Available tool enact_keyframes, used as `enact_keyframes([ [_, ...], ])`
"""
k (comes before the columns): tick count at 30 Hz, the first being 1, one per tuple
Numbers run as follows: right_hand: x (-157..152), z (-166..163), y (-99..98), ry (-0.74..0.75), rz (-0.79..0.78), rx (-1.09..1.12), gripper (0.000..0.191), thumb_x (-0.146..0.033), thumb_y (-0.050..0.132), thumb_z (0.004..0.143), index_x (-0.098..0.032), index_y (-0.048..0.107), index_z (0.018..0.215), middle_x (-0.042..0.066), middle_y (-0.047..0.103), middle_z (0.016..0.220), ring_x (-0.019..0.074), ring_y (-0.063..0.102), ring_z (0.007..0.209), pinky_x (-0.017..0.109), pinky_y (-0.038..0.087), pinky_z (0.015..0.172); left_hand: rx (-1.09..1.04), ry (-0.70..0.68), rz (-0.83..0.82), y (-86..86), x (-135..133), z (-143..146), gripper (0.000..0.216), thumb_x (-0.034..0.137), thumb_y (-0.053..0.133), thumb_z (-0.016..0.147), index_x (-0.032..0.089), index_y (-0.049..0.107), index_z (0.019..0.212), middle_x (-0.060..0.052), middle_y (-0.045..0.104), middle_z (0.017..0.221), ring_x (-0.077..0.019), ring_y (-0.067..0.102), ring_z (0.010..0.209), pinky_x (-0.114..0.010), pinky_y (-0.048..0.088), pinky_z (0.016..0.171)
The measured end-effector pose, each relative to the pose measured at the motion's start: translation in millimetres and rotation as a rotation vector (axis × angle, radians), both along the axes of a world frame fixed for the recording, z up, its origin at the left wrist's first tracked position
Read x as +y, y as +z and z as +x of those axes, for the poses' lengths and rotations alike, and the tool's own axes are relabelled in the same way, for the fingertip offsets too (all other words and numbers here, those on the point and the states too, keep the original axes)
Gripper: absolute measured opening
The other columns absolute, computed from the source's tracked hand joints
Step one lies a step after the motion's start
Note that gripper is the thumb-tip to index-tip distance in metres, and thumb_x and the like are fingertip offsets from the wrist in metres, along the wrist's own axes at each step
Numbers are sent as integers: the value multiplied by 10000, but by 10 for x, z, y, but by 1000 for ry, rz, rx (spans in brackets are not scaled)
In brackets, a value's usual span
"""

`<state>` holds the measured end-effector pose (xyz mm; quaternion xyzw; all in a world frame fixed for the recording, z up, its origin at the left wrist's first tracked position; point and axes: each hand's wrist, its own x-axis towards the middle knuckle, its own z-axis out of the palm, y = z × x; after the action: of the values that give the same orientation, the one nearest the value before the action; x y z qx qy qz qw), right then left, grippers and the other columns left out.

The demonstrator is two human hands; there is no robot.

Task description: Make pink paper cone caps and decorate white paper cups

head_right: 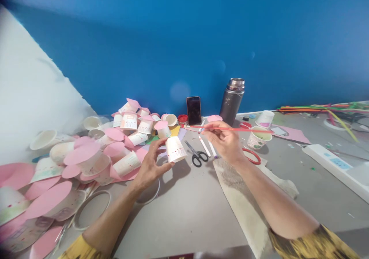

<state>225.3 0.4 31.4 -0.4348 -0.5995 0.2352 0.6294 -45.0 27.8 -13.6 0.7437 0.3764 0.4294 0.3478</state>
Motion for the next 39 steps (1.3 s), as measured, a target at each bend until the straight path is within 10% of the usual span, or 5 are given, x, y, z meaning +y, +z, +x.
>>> enact_keyframes([
  [9,-74,-157,-105,184,36,-489,857,-607,880,676,-333,557,1421,112,615,1360,361,583,1245,498,498,1032,-46,-29,-7,-4,-65,46,927,373,866,736,344,387,1529,-102,513,1492,-354,459,1391,-539,359,1147],
  [23,-63,-181,-135,317,34,-628,890,-540,888,708,-308,489,1469,139,563,1427,368,520,1341,530,435,1113,113,-63,155,51,-186,85,942,284,822,748,323,345,1559,-128,525,1440,-374,484,1338,-573,364,1136],
  [30,-14,-143,-202,420,-133,-130,808,-463,944,651,-304,594,1361,98,632,1407,346,545,1348,477,464,1088,-89,-136,-18,73,-209,61,1022,364,867,749,368,280,1585,-115,422,1558,-362,395,1441,-554,342,1173],
  [39,-41,-347,-255,549,-266,427,687,-466,929,643,-321,666,1260,75,666,1397,343,544,1362,460,533,997,-485,-342,-312,75,-212,215,721,260,876,746,307,578,1400,-104,509,1522,-369,463,1405,-508,446,1095],
])
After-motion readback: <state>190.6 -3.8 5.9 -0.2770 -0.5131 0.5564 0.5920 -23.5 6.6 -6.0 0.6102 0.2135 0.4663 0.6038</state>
